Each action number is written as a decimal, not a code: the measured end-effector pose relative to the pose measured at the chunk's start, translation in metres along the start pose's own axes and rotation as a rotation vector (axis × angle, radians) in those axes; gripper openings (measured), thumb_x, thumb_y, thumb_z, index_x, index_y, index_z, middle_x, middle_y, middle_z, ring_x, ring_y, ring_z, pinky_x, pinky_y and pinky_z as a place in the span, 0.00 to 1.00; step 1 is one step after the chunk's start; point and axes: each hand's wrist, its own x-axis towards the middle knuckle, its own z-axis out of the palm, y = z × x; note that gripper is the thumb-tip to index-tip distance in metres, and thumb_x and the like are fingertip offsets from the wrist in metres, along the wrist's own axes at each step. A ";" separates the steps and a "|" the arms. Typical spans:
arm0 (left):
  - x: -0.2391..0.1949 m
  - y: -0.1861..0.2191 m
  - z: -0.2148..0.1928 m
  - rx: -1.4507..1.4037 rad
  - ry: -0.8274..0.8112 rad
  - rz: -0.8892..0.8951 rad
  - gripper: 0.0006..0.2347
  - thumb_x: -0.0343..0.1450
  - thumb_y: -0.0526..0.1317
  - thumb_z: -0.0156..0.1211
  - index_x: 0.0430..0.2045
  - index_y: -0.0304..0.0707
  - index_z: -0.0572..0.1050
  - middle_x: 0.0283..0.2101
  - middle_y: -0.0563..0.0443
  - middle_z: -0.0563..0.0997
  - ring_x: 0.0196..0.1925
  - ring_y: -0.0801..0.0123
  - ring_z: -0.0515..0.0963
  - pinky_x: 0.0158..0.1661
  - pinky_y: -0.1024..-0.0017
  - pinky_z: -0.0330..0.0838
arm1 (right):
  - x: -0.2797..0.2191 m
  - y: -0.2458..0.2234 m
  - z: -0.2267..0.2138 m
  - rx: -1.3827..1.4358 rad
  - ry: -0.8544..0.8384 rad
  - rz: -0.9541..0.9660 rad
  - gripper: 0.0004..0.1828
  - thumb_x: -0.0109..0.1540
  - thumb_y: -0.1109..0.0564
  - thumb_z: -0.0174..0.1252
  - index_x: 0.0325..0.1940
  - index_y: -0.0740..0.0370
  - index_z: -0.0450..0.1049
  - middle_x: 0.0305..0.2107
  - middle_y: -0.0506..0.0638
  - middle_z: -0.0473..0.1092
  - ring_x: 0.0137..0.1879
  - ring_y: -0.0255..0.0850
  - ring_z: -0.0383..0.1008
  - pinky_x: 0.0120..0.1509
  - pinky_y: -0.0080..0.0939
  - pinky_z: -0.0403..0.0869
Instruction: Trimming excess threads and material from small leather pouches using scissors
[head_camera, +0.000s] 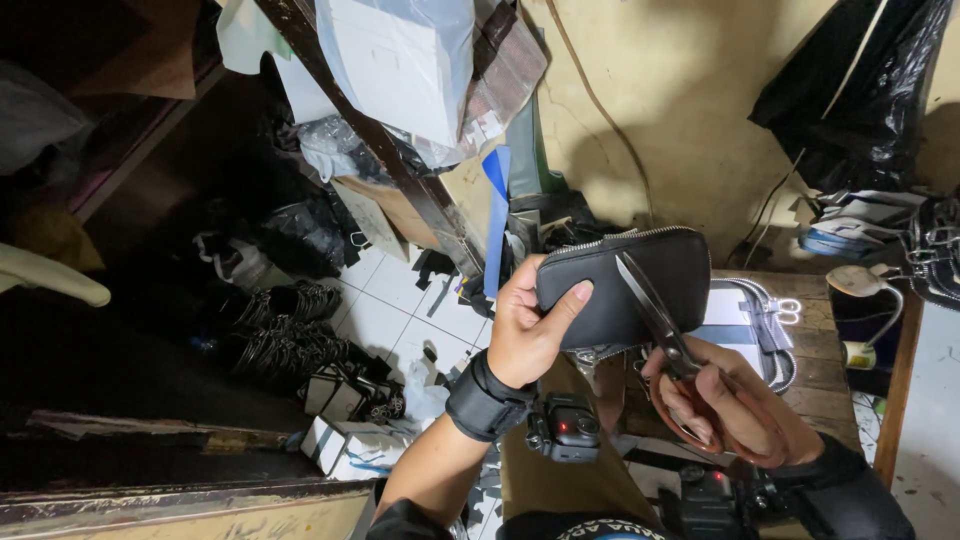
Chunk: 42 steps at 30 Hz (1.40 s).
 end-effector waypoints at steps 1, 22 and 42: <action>-0.001 -0.003 0.000 0.000 -0.003 0.000 0.08 0.73 0.37 0.65 0.42 0.38 0.74 0.41 0.57 0.82 0.42 0.80 0.77 0.47 0.77 0.76 | -0.001 0.001 -0.001 0.000 0.002 -0.002 0.35 0.66 0.32 0.52 0.52 0.71 0.71 0.18 0.49 0.62 0.17 0.32 0.56 0.19 0.34 0.62; 0.006 -0.009 0.001 -0.032 0.039 -0.026 0.05 0.73 0.37 0.64 0.38 0.40 0.74 0.37 0.60 0.79 0.39 0.81 0.73 0.43 0.78 0.71 | 0.001 0.030 -0.022 -0.329 0.261 0.003 0.27 0.64 0.40 0.55 0.50 0.67 0.74 0.17 0.45 0.63 0.19 0.30 0.60 0.23 0.31 0.63; 0.015 -0.021 0.026 -0.179 -0.016 0.001 0.08 0.74 0.36 0.64 0.45 0.38 0.76 0.45 0.55 0.82 0.46 0.78 0.77 0.52 0.77 0.71 | -0.011 -0.020 -0.019 -0.587 0.685 -0.170 0.15 0.64 0.63 0.61 0.51 0.66 0.66 0.16 0.57 0.68 0.18 0.41 0.69 0.24 0.37 0.69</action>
